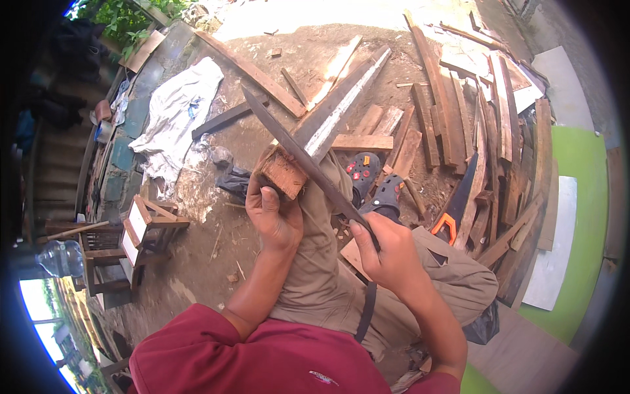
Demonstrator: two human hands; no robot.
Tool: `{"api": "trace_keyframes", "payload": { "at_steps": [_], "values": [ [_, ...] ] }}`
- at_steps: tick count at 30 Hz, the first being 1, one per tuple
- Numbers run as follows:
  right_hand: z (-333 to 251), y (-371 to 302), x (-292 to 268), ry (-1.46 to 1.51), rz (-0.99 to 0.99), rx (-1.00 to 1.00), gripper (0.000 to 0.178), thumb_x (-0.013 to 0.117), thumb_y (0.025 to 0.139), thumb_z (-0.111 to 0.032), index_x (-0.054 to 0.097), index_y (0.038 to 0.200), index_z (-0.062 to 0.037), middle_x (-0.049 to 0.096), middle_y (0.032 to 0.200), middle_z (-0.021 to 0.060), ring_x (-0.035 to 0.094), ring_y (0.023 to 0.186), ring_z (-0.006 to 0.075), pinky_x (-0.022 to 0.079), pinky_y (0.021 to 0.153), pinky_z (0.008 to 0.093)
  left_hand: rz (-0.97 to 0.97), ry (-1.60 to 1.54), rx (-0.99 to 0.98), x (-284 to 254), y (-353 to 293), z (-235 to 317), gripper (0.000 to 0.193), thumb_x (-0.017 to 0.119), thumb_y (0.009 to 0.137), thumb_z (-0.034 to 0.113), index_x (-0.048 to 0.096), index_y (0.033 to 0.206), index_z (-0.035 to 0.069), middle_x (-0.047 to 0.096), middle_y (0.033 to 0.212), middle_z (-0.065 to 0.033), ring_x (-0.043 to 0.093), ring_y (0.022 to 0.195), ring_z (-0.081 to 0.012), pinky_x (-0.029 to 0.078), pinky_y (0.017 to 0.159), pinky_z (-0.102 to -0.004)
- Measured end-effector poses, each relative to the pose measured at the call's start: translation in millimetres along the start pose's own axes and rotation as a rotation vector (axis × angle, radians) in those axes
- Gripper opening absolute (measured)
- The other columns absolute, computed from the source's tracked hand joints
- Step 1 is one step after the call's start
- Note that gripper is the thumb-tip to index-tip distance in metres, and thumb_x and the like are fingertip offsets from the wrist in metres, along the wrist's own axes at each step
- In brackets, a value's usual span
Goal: The person sits on the ground and uses a hand saw to cut a small piece of wood, then uses a knife to shave and shape the wood. The person repeatedly inspects the wood and continues to refine its shape with the knife.
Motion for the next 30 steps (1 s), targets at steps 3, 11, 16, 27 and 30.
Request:
{"api": "trace_keyframes", "payload": {
  "at_steps": [3, 11, 16, 27, 30],
  "values": [
    [3.0, -2.0, 0.4, -0.084, -0.030, -0.032, 0.009, 0.064, 0.095, -0.007, 0.063, 0.096, 0.0018, 0.062, 0.076, 0.0171, 0.061, 0.060, 0.0347, 0.047, 0.055, 0.0404, 0.022, 0.020, -0.001, -2.6, -0.9, 0.3, 0.076, 0.079, 0.089, 0.027, 0.042, 0.145, -0.010, 0.056, 0.139, -0.0193, 0.057, 0.127, -0.0271, 0.048, 0.108, -0.0400],
    [-14.5, 13.6, 7.7, -0.236, -0.061, -0.064, 0.025, 0.069, 0.090, -0.010, 0.056, 0.103, 0.0075, 0.065, 0.081, 0.0241, 0.066, 0.068, 0.0416, 0.050, 0.054, 0.0477, 0.077, 0.114, 0.045, -4.4, -12.2, 0.7, 0.073, 0.076, 0.091, 0.023, 0.041, 0.145, -0.012, 0.050, 0.145, -0.0226, 0.053, 0.133, -0.0314, 0.041, 0.113, -0.0458],
    [-19.2, 53.1, 16.0, -0.130, -0.229, 0.009, 0.030, 0.067, 0.094, -0.013, 0.056, 0.107, 0.0110, 0.062, 0.067, 0.0259, 0.065, 0.062, 0.0436, 0.049, 0.052, 0.0484, 0.097, 0.145, 0.010, -7.5, -17.1, 1.9, 0.069, 0.067, 0.098, 0.030, 0.036, 0.146, -0.010, 0.050, 0.143, -0.0216, 0.053, 0.133, -0.0314, 0.045, 0.112, -0.0453],
    [-7.8, 91.1, 23.9, 0.633, -0.575, 0.413, 0.032, 0.049, 0.107, -0.025, 0.061, 0.105, 0.0041, 0.056, 0.062, 0.0077, 0.059, 0.052, 0.0154, 0.044, 0.050, 0.0326, 0.060, 0.094, 0.065, -19.0, 1.7, 9.7, 0.070, 0.070, 0.096, 0.033, 0.040, 0.143, -0.010, 0.054, 0.138, -0.0170, 0.057, 0.126, -0.0249, 0.047, 0.106, -0.0381],
    [-3.2, 70.1, 4.5, 0.078, -0.051, 0.077, 0.023, 0.053, 0.104, -0.015, 0.059, 0.116, 0.0035, 0.059, 0.065, 0.0120, 0.063, 0.056, 0.0212, 0.048, 0.053, 0.0330, 0.078, 0.085, 0.035, -19.7, -0.9, 7.3, 0.072, 0.072, 0.095, 0.034, 0.040, 0.143, -0.008, 0.053, 0.140, -0.0164, 0.055, 0.128, -0.0251, 0.047, 0.107, -0.0383]
  ]
}}
Point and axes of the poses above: each hand's wrist, its own y-axis towards the middle knuckle, its own x-axis out of the palm, z = x × y, the point moved 5 cm from there along y, towards the middle knuckle
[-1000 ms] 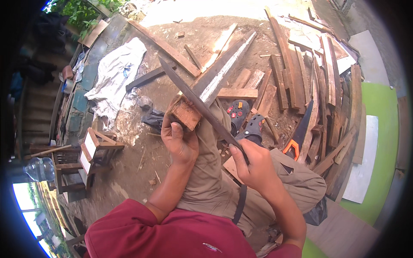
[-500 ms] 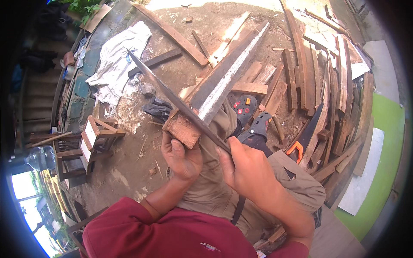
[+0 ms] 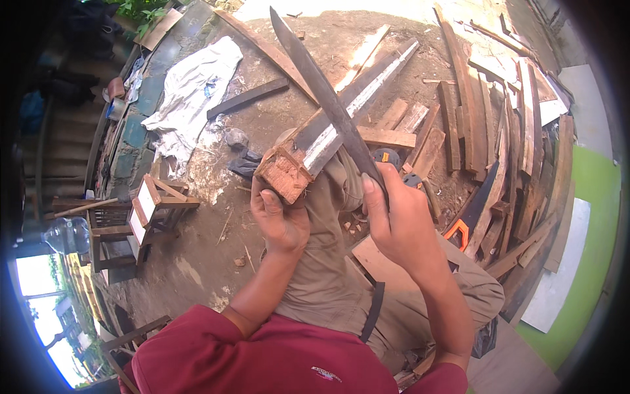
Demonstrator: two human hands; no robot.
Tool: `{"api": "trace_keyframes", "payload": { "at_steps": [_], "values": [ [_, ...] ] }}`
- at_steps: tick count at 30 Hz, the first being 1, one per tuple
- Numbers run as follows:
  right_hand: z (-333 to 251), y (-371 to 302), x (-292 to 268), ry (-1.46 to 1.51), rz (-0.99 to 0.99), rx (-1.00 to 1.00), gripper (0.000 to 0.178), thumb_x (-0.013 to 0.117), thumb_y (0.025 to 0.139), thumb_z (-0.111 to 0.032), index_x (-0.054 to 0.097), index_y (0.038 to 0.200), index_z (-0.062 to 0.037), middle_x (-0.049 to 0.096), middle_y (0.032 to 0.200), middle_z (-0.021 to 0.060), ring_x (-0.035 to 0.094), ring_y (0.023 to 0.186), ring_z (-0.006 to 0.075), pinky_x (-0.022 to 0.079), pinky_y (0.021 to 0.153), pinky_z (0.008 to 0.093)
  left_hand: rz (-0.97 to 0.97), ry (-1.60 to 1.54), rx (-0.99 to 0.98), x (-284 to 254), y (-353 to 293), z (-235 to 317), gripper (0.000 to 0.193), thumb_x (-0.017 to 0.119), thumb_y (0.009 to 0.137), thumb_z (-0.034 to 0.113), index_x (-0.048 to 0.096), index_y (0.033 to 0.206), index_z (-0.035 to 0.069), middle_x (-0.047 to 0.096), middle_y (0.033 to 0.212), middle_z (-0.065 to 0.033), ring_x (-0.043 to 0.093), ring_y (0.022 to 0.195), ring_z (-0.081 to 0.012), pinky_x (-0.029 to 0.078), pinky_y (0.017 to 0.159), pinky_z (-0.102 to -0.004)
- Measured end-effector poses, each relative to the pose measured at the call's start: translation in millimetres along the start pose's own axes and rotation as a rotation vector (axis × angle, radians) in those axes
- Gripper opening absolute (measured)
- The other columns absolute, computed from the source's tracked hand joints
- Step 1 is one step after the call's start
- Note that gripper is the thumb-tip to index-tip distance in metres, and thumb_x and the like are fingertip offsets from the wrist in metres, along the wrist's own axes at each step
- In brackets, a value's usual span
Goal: The person sits on the ground and uses a hand saw to cut a small piece of wood, then uses a knife to shave and shape the wood. The person repeatedly inspects the wood and continues to refine its shape with the knife.
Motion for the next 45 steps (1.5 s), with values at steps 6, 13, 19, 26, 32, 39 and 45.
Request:
{"api": "trace_keyframes", "payload": {
  "at_steps": [6, 13, 19, 26, 32, 39, 45],
  "values": [
    [-23.3, -55.1, 17.2, -0.269, 0.146, -0.383, 0.047, 0.065, 0.089, 0.003, 0.053, 0.134, 0.0050, 0.067, 0.092, 0.0154, 0.069, 0.073, 0.0263, 0.052, 0.060, 0.0364, -0.046, 0.116, -0.019, 3.9, -7.3, -8.0, 0.078, 0.078, 0.089, 0.040, 0.043, 0.141, -0.007, 0.049, 0.142, -0.0172, 0.052, 0.131, -0.0266, 0.042, 0.111, -0.0401],
    [-24.4, -51.7, -1.1, -0.226, 0.249, -0.380, 0.058, 0.068, 0.084, 0.005, 0.052, 0.140, 0.0030, 0.062, 0.080, 0.0107, 0.062, 0.062, 0.0235, 0.050, 0.055, 0.0368, -0.090, 0.210, 0.019, 16.0, -14.5, -14.8, 0.082, 0.080, 0.085, 0.045, 0.047, 0.138, -0.009, 0.047, 0.144, -0.0177, 0.049, 0.133, -0.0270, 0.039, 0.113, -0.0411],
    [-22.6, -56.0, -7.8, -0.268, 0.061, -0.279, 0.057, 0.068, 0.087, -0.001, 0.053, 0.143, -0.0020, 0.063, 0.074, 0.0095, 0.060, 0.058, 0.0260, 0.050, 0.054, 0.0390, -0.072, 0.184, -0.002, 19.4, -17.1, -15.4, 0.083, 0.079, 0.085, 0.045, 0.045, 0.139, -0.008, 0.050, 0.141, -0.0171, 0.054, 0.129, -0.0266, 0.046, 0.109, -0.0418],
    [0.9, -75.4, -22.4, 0.065, -0.011, -0.217, 0.048, 0.064, 0.093, -0.002, 0.054, 0.139, 0.0013, 0.064, 0.070, 0.0094, 0.060, 0.055, 0.0191, 0.050, 0.053, 0.0313, -0.065, 0.147, 0.019, 13.2, -7.0, -11.4, 0.085, 0.070, 0.093, 0.047, 0.032, 0.148, -0.006, 0.048, 0.144, -0.0166, 0.053, 0.130, -0.0252, 0.049, 0.107, -0.0411],
    [132.8, -96.2, 5.3, 0.635, 0.551, 0.257, 0.044, 0.053, 0.105, -0.016, 0.048, 0.145, -0.0003, 0.059, 0.074, 0.0023, 0.052, 0.053, 0.0071, 0.044, 0.048, 0.0233, -0.009, 0.239, 0.200, 12.3, 6.3, -5.1, 0.074, 0.047, 0.105, 0.048, 0.027, 0.152, -0.005, 0.034, 0.158, -0.0193, 0.042, 0.142, -0.0290, 0.044, 0.113, -0.0402],
    [238.7, -148.5, 27.9, 0.682, 0.690, 0.707, 0.046, 0.060, 0.099, -0.009, 0.050, 0.144, -0.0048, 0.059, 0.074, 0.0014, 0.054, 0.054, 0.0079, 0.044, 0.046, 0.0235, 0.047, 0.094, 0.117, 10.1, 21.4, -2.0, 0.061, 0.031, 0.109, 0.048, 0.023, 0.155, 0.009, 0.031, 0.160, -0.0155, 0.035, 0.146, -0.0281, 0.035, 0.119, -0.0446],
    [192.9, -134.7, 26.6, 0.588, 0.674, 0.386, 0.054, 0.060, 0.099, -0.009, 0.044, 0.150, -0.0039, 0.059, 0.077, 0.0005, 0.052, 0.056, 0.0054, 0.043, 0.049, 0.0223, -0.137, 0.185, 0.150, 17.3, 33.2, 2.2, 0.052, 0.036, 0.108, 0.044, 0.029, 0.149, 0.013, 0.038, 0.155, -0.0141, 0.043, 0.138, -0.0250, 0.042, 0.112, -0.0420]
  ]
}}
Point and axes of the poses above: each hand's wrist, its own y-axis towards the middle knuckle, its own x-axis out of the palm, z = x × y, the point moved 5 cm from there along y, towards the middle knuckle
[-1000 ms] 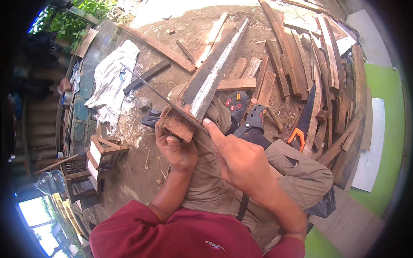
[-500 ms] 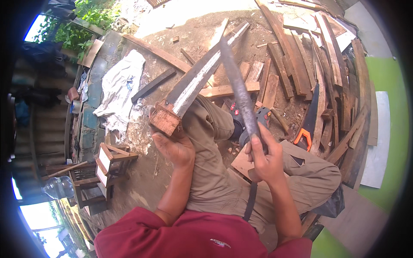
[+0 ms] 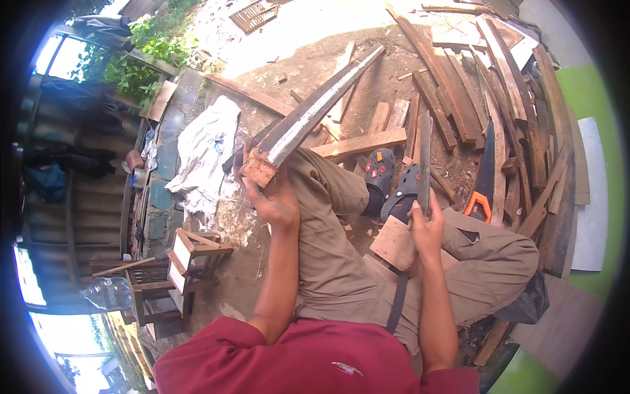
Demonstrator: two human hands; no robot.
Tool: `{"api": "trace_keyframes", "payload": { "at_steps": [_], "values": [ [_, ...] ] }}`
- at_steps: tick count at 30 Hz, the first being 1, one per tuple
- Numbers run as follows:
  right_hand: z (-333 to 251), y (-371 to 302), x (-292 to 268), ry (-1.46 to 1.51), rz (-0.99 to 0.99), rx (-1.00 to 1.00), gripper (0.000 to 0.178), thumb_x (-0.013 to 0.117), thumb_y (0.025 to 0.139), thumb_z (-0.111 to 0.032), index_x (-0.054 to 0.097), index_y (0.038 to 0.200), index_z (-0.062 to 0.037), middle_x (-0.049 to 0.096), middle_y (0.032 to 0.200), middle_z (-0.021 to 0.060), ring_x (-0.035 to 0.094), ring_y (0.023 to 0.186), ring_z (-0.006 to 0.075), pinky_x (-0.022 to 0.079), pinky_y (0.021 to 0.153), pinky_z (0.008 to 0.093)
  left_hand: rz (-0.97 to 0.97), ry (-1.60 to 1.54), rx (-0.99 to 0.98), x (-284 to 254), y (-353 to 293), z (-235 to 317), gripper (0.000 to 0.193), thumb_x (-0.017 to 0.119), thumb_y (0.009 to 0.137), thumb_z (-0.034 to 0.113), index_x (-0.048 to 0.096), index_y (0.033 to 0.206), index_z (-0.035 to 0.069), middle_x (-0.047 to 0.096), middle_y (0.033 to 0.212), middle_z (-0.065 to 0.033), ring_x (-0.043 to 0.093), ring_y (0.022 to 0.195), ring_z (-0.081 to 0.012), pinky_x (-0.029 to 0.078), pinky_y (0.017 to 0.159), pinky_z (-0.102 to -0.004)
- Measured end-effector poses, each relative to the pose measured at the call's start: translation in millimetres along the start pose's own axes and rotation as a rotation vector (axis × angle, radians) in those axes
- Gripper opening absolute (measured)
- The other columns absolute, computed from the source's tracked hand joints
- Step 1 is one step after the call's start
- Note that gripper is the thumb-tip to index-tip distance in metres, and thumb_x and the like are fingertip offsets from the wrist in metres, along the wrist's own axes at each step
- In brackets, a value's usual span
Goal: The person sits on the ground and uses a hand saw to cut a small piece of wood, then uses a knife to shave and shape the wood. The person repeatedly inspects the wood and continues to refine its shape with the knife.
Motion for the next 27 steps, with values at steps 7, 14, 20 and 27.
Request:
{"api": "trace_keyframes", "payload": {
  "at_steps": [7, 14, 20, 27],
  "values": [
    [-52.3, -36.3, 64.4, -0.147, -0.149, -0.182, 0.047, 0.056, 0.100, -0.009, 0.048, 0.145, 0.0025, 0.065, 0.080, 0.0066, 0.059, 0.064, 0.0082, 0.048, 0.056, 0.0240, 0.229, -0.102, -0.024, 10.7, 34.2, 23.3, 0.040, 0.037, 0.110, 0.030, 0.043, 0.137, 0.002, 0.052, 0.134, -0.0154, 0.052, 0.126, -0.0283, 0.043, 0.110, -0.0515],
    [-103.4, -52.8, 115.5, -0.208, -0.338, -0.377, 0.045, 0.056, 0.099, -0.005, 0.051, 0.143, 0.0030, 0.063, 0.078, 0.0059, 0.055, 0.066, 0.0077, 0.047, 0.059, 0.0244, 0.433, -0.250, -0.183, -5.2, 79.7, 41.5, 0.039, 0.050, 0.107, 0.025, 0.044, 0.137, 0.001, 0.052, 0.134, -0.0129, 0.049, 0.129, -0.0262, 0.033, 0.119, -0.0541],
    [-81.4, -23.4, 95.4, -0.289, -0.282, -0.403, 0.045, 0.056, 0.099, -0.007, 0.052, 0.144, 0.0001, 0.063, 0.076, 0.0045, 0.055, 0.064, 0.0071, 0.046, 0.058, 0.0236, 0.381, -0.263, -0.151, -3.3, 89.4, 44.1, 0.048, 0.058, 0.104, 0.030, 0.044, 0.138, 0.000, 0.051, 0.138, -0.0132, 0.050, 0.130, -0.0264, 0.034, 0.120, -0.0542],
    [-17.0, 90.8, -17.7, -1.008, -0.113, -0.284, 0.025, 0.061, 0.095, -0.017, 0.065, 0.111, 0.0015, 0.068, 0.082, 0.0291, 0.068, 0.081, 0.0466, 0.052, 0.071, 0.0541, 0.311, -0.302, 0.161, 13.7, 83.3, 15.4, 0.066, 0.060, 0.103, 0.028, 0.026, 0.154, 0.005, 0.041, 0.150, -0.0133, 0.039, 0.140, -0.0230, 0.033, 0.121, -0.0420]
  ]
}}
Point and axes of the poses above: each hand's wrist, its own y-axis towards the middle knuckle, its own x-axis out of the palm, z = x × y, the point moved 5 cm from there along y, towards the middle knuckle
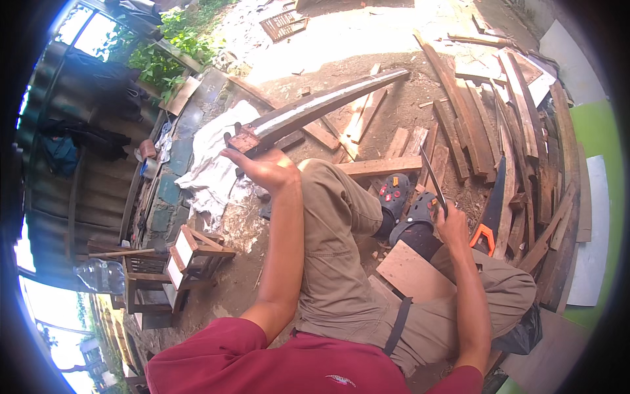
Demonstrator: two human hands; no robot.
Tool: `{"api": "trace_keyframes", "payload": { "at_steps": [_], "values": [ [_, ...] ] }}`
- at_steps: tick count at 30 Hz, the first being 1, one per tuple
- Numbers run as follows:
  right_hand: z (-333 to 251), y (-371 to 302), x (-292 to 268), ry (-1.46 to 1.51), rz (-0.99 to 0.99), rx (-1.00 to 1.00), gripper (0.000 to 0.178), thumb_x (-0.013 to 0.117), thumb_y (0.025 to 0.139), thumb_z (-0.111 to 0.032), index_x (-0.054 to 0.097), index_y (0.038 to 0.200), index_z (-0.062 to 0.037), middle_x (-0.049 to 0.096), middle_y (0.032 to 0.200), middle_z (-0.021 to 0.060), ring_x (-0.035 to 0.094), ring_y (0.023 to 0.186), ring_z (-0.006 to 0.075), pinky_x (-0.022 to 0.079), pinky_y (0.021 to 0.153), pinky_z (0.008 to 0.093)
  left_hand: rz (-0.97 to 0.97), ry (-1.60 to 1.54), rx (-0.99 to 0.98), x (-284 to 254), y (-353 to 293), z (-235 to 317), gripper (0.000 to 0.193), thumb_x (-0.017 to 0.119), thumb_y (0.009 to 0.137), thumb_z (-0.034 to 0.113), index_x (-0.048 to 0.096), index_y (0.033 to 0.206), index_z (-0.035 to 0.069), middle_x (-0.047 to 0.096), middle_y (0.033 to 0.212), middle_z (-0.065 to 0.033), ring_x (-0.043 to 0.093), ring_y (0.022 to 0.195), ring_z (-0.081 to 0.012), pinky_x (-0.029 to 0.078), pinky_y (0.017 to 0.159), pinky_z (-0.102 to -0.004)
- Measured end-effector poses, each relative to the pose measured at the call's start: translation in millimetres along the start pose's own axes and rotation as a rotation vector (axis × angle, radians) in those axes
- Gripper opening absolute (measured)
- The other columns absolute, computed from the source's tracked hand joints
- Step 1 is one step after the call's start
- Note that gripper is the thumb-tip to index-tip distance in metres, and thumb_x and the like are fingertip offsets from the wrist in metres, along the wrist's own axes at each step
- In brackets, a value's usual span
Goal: The person sits on the ground and uses a hand saw to cut a small piece of wood, then uses a knife to shave and shape the wood. The person repeatedly inspects the wood and continues to refine its shape with the knife.
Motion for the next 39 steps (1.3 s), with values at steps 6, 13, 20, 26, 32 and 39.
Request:
{"api": "trace_keyframes", "payload": {
  "at_steps": [6, 13, 20, 26, 32, 39],
  "values": [
    [104.4, 20.9, -7.0, -0.174, 0.126, 0.238, 0.033, 0.066, 0.092, -0.021, 0.060, 0.105, 0.0087, 0.067, 0.093, 0.0346, 0.066, 0.094, 0.0521, 0.053, 0.083, 0.0566, -0.215, 0.506, 0.359, 16.5, -16.4, -29.4, 0.058, 0.060, 0.101, 0.012, 0.027, 0.147, 0.001, 0.046, 0.145, -0.0193, 0.051, 0.128, -0.0241, 0.046, 0.106, -0.0368],
    [183.3, 27.8, 9.4, 0.015, 0.180, 0.294, 0.047, 0.075, 0.084, -0.025, 0.066, 0.115, 0.0081, 0.071, 0.098, 0.0295, 0.071, 0.095, 0.0424, 0.055, 0.086, 0.0447, -0.141, 0.221, 0.034, -5.9, 1.3, -47.6, 0.037, 0.056, 0.099, 0.012, 0.047, 0.133, 0.000, 0.057, 0.126, -0.0117, 0.057, 0.114, -0.0194, 0.047, 0.102, -0.0340],
    [221.1, 16.0, 42.4, 0.608, -0.048, 0.555, 0.049, 0.078, 0.087, -0.033, 0.063, 0.099, 0.0114, 0.069, 0.075, 0.0167, 0.066, 0.052, 0.0208, 0.052, 0.046, 0.0359, -0.223, 0.437, 0.342, 20.1, 9.1, -38.8, 0.022, 0.053, 0.099, 0.009, 0.047, 0.118, 0.001, 0.059, 0.113, -0.0123, 0.058, 0.104, -0.0198, 0.046, 0.099, -0.0352],
    [210.6, 4.0, 32.8, 0.106, -0.029, 0.492, 0.064, 0.074, 0.085, -0.050, 0.063, 0.105, 0.0101, 0.071, 0.096, 0.0295, 0.072, 0.090, 0.0399, 0.056, 0.078, 0.0450, -0.400, 0.245, 0.431, 85.1, 18.1, -19.2, 0.026, 0.049, 0.088, -0.002, 0.048, 0.112, 0.005, 0.060, 0.106, -0.0116, 0.062, 0.097, -0.0216, 0.052, 0.094, -0.0391],
    [169.1, -16.9, 0.0, -0.104, 0.117, 0.420, 0.055, 0.069, 0.090, -0.039, 0.060, 0.116, 0.0080, 0.063, 0.115, 0.0339, 0.061, 0.114, 0.0459, 0.048, 0.097, 0.0497, -0.549, 0.038, 0.438, 166.9, 33.4, 43.4, 0.029, 0.056, 0.079, -0.005, 0.053, 0.108, 0.000, 0.059, 0.098, -0.0118, 0.060, 0.092, -0.0212, 0.052, 0.090, -0.0384],
    [83.3, -11.6, -13.5, 0.131, 0.413, 0.116, 0.062, 0.070, 0.091, -0.041, 0.052, 0.131, 0.0030, 0.058, 0.124, 0.0312, 0.057, 0.118, 0.0433, 0.047, 0.098, 0.0503, -0.700, -0.109, 0.387, 189.6, 47.2, 207.9, 0.035, 0.056, 0.075, 0.007, 0.053, 0.108, -0.005, 0.055, 0.102, -0.0173, 0.057, 0.096, -0.0280, 0.049, 0.092, -0.0443]
  ]
}}
Point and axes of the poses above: each hand's wrist, its own y-axis towards the middle knuckle, its own x-axis out of the palm, z = x × y, the point moved 5 cm from there along y, towards the middle knuckle
